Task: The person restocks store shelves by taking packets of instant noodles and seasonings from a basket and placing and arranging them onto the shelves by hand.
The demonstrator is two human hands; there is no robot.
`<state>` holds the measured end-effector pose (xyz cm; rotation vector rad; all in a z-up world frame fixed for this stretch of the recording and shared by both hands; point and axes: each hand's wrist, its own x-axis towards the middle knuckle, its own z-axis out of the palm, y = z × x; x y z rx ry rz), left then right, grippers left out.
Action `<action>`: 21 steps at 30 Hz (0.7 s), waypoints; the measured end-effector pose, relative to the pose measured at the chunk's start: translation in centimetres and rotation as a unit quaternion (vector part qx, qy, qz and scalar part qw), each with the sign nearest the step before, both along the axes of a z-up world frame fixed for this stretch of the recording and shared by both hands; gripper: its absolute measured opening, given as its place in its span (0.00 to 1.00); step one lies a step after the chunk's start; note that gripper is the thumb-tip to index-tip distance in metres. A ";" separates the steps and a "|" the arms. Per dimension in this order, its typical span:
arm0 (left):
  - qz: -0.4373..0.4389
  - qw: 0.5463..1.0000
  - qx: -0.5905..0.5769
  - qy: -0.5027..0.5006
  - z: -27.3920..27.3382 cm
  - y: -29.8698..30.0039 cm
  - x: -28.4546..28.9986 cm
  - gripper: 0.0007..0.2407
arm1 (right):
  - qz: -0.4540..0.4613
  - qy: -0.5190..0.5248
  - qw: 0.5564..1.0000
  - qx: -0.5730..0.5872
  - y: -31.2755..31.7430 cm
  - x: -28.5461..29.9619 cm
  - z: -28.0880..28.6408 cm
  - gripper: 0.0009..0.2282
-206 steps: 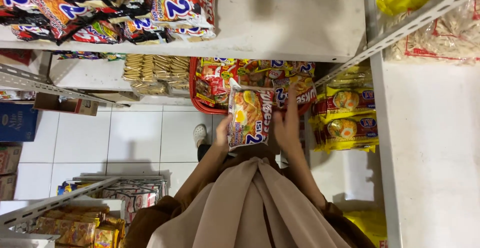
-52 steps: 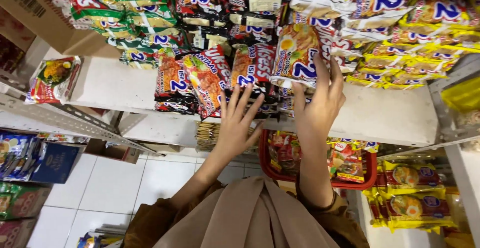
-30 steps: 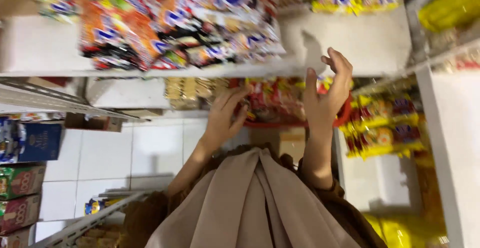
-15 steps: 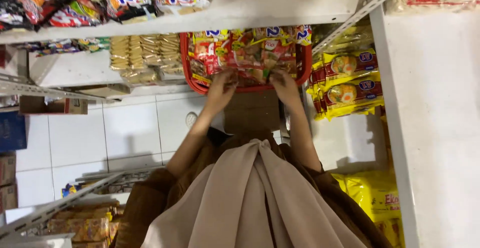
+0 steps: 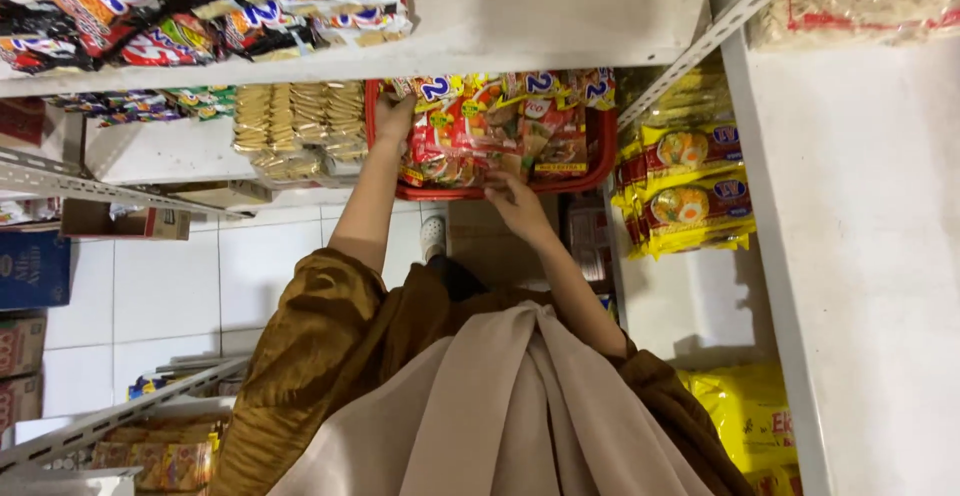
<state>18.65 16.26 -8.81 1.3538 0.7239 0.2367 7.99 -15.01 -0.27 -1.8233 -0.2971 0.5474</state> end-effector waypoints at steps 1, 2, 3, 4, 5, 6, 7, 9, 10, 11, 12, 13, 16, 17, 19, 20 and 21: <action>-0.002 0.998 -0.056 -0.012 -0.4 -0.3 -0.8 0.19 | -0.007 0.001 1.000 0.010 -0.2 -0.4 -0.3 0.19; 0.005 0.995 -0.092 -0.023 -0.7 -0.7 -1.5 0.19 | -0.014 -0.001 1.000 0.021 -0.2 -0.2 -0.5 0.18; 0.013 0.991 -0.128 -0.032 -1.2 -1.4 -2.9 0.18 | -0.022 -0.003 0.999 0.032 -0.2 0.0 -0.7 0.18; 0.022 0.985 -0.162 -0.045 -1.6 -2.0 -4.3 0.18 | -0.036 0.005 0.998 0.055 0.0 0.2 -0.6 0.20; -0.015 0.986 -0.158 -0.046 -2.0 -2.7 -6.1 0.15 | -0.050 0.013 0.996 0.078 0.4 0.4 -0.4 0.21; -0.048 0.986 -0.153 -0.048 -1.9 -3.6 -8.0 0.13 | -0.060 0.020 0.993 0.101 0.9 0.8 0.0 0.23; -0.064 0.976 -0.192 -0.084 -1.4 -4.5 -9.2 0.12 | -0.075 0.061 0.986 0.133 1.5 1.6 0.6 0.25; -0.087 0.948 -0.269 -0.147 -0.5 -6.3 -12.7 0.09 | -0.100 0.154 0.964 0.191 2.7 2.4 1.9 0.30; -0.100 0.953 -0.254 -0.133 0.0 -7.0 -14.3 0.09 | -0.106 0.175 0.962 0.183 3.0 2.6 2.5 0.31; -0.114 0.957 -0.240 -0.118 0.5 -7.4 -15.8 0.08 | -0.112 0.196 0.958 0.175 3.2 2.9 3.0 0.32; -0.128 0.960 -0.223 -0.108 1.0 -7.4 -16.6 0.08 | -0.114 0.212 0.956 0.168 3.8 3.4 3.4 0.33; -0.160 0.961 -0.188 -0.122 1.5 -7.3 -17.5 0.07 | -0.088 0.179 0.966 0.165 4.0 3.5 3.6 0.35; -0.209 0.948 -0.163 -0.176 2.6 -6.8 -19.6 0.07 | -0.046 0.135 0.975 0.169 3.7 2.4 3.9 0.37; -0.194 0.936 -0.205 -0.209 3.0 -6.7 -19.7 0.09 | -0.056 0.155 0.970 0.178 3.4 2.0 4.0 0.37; -0.159 0.908 -0.302 -0.244 4.6 -7.0 -19.5 0.15 | -0.032 0.136 0.972 0.190 2.9 1.3 5.0 0.36; -0.138 0.891 -0.358 -0.244 5.4 -7.9 -19.2 0.20 | -0.001 0.098 0.977 0.190 2.6 0.8 5.8 0.34; -0.117 0.871 -0.412 -0.243 6.2 -8.8 -18.9 0.25 | 0.031 0.060 0.980 0.190 2.5 0.2 6.8 0.32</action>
